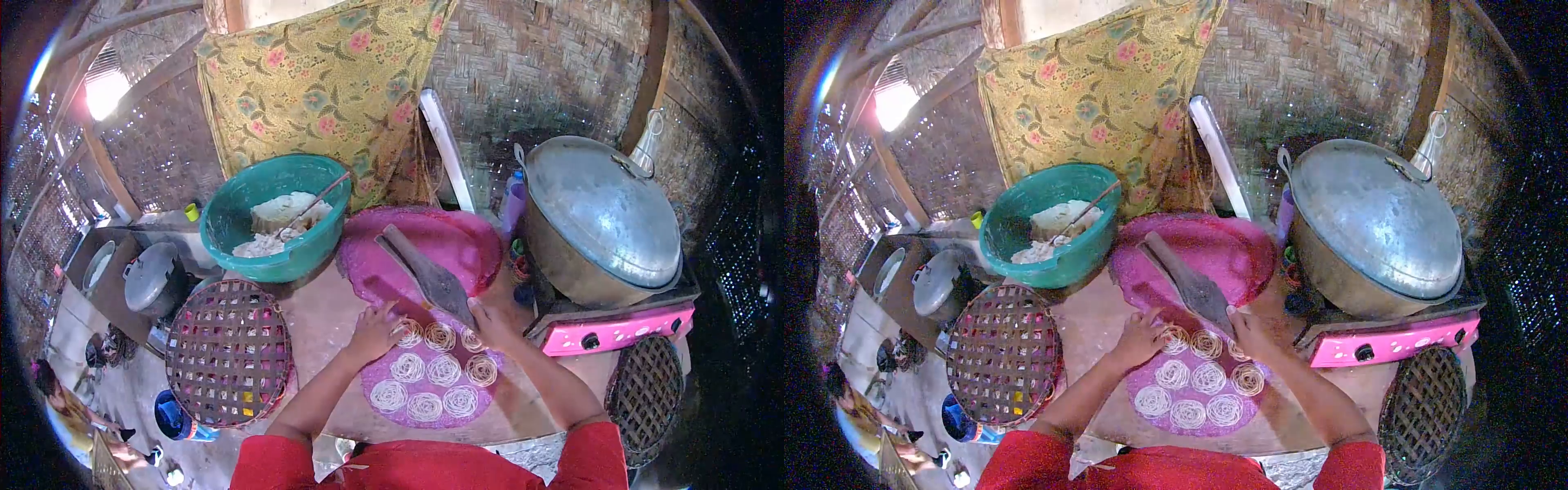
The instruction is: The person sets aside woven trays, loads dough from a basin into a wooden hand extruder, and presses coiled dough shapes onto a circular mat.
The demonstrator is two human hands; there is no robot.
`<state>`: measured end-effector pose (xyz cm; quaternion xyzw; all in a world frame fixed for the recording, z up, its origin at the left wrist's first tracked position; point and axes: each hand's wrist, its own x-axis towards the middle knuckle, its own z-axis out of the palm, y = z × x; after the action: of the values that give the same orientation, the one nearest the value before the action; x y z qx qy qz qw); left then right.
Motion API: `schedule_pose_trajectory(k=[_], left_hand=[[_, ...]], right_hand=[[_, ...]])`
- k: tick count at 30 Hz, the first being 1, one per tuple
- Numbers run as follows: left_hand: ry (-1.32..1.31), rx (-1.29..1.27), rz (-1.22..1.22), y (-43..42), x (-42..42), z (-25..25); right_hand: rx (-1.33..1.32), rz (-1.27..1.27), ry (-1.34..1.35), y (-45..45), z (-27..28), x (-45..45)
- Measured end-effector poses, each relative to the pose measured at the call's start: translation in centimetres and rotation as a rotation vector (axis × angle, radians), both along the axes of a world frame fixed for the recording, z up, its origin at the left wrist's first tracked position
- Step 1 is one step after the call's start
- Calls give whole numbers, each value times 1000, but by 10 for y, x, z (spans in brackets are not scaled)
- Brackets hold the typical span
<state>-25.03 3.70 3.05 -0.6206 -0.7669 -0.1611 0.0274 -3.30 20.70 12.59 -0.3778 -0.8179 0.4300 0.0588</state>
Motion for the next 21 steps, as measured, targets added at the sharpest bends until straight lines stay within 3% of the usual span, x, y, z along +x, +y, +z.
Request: schedule_pose_trajectory(k=[3,7,10,12,16,19,21], left_hand=[[103,30,27,-8,0,-5],[27,53,47,-7,-5,-7],[91,48,14,-6,-7,-9],[50,20,41,-6,-7,-8],[55,71,52,-5,-4,-12],[45,71,19,-4,-6,-14],[-14,23,45,-5,-3,-9]], right_hand=[[92,5,54,4,-11,6],[39,3,113,13,-29,15],[315,126,278,11,-24,28],[39,57,121,14,-22,35],[-41,-16,124,8,-17,48],[134,60,184,4,-17,55],[14,-32,323,-4,-12,57]])
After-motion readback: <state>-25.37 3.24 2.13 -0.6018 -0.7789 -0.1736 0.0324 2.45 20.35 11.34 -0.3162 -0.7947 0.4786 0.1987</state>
